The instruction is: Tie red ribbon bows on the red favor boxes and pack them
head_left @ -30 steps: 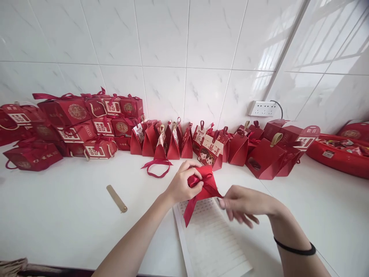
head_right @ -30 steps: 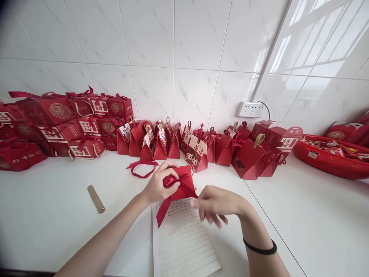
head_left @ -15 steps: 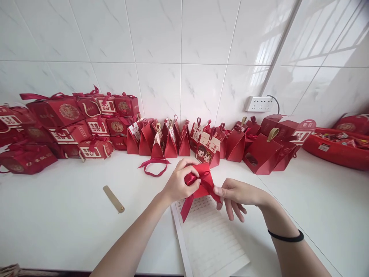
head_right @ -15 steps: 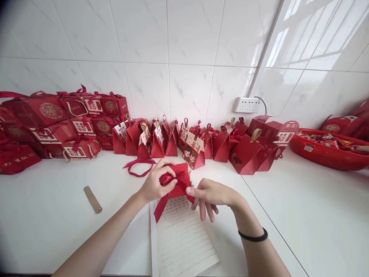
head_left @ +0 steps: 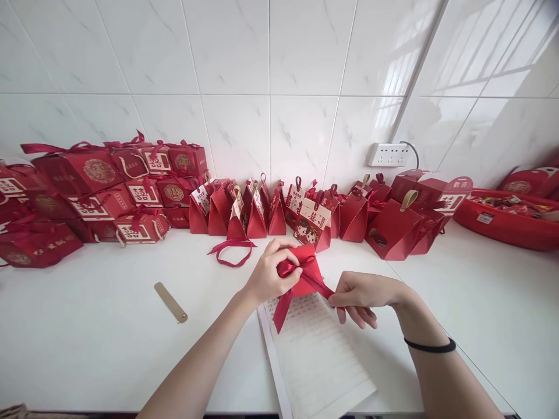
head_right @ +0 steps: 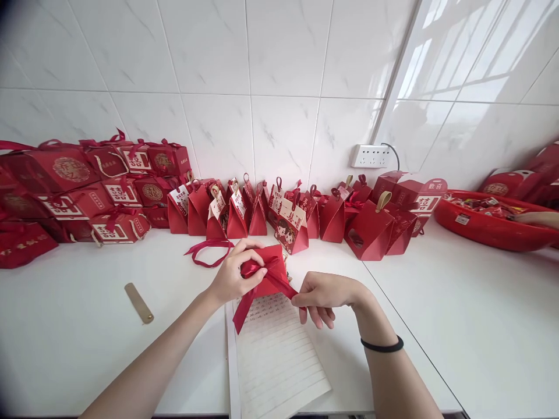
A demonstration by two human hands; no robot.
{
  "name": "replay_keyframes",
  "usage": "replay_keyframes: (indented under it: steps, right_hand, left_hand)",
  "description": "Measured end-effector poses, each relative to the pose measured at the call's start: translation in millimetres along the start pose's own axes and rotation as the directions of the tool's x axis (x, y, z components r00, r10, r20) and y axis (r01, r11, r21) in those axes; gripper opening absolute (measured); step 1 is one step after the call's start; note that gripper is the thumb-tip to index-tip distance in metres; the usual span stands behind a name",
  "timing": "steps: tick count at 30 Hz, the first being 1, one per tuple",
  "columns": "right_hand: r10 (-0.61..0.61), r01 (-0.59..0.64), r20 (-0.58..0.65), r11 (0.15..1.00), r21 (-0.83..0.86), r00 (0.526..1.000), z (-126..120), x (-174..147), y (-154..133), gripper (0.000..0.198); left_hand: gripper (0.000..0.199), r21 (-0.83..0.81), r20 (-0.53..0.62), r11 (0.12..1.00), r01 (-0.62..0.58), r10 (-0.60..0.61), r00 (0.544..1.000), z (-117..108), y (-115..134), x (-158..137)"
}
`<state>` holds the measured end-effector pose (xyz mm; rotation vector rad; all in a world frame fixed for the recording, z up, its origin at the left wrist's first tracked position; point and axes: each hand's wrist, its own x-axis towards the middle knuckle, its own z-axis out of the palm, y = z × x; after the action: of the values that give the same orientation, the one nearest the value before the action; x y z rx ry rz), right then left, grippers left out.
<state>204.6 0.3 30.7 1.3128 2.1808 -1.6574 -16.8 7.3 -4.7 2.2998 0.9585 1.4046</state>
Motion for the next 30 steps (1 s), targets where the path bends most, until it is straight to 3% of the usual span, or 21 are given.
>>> replay_keyframes:
  steps: [7,8,10,11,13,15,17,19,25,30]
  right_hand:
    - [0.037,-0.035,0.017,0.998,-0.06,0.999,-7.1,-5.6,10.9,0.038]
    - [0.013,-0.014,-0.02,0.998,-0.066,1.0,-7.9,-5.9,11.6,0.041]
    - [-0.079,0.067,-0.229,0.996,-0.063,0.97,-8.5,-3.7,11.6,0.046]
    - [-0.151,0.137,-0.375,0.989,-0.062,0.915,-7.9,-0.8,10.9,0.047]
    - [-0.335,0.343,-0.621,0.933,-0.111,0.709,-4.1,8.7,8.3,0.049]
    - [-0.498,0.517,-0.707,0.828,-0.216,0.503,2.5,21.6,5.6,0.054]
    - [-0.568,0.576,-0.723,0.766,-0.287,0.395,9.7,34.3,3.6,0.044]
    - [-0.548,0.576,-0.75,0.769,-0.277,0.371,15.5,43.5,2.5,0.033]
    - [-0.436,0.63,-0.814,0.768,-0.114,0.384,18.8,49.9,0.7,0.038]
    - [-0.35,0.635,-0.86,0.772,-0.041,0.37,17.8,50.1,0.7,0.042]
  left_hand:
    - [0.005,0.0,0.003,1.0,0.014,-0.014,1.0,-0.1,-0.2,0.5]
    - [0.005,0.003,0.002,1.0,0.013,-0.013,1.0,-0.3,-0.2,0.7]
    - [0.005,0.01,0.0,1.0,0.01,-0.01,1.0,-0.5,-0.2,0.8]
    - [0.005,0.013,0.0,1.0,0.009,-0.009,1.0,-0.5,-0.2,0.7]
    - [0.006,0.012,0.004,1.0,-0.001,0.001,1.0,0.2,-0.4,-0.1]
    - [0.016,0.0,-0.013,1.0,-0.02,0.02,1.0,1.7,-1.0,-1.7]
    - [0.027,-0.004,-0.039,0.999,-0.044,0.044,0.998,4.2,-1.9,-4.0]
    - [0.031,0.042,-0.076,0.998,-0.052,0.055,0.996,7.2,-2.3,-6.3]
    - [0.016,0.309,-0.179,0.95,0.052,0.005,0.984,13.3,2.3,-6.8]
    - [0.012,0.251,-0.198,0.957,0.144,-0.094,0.976,13.8,3.2,-3.1]
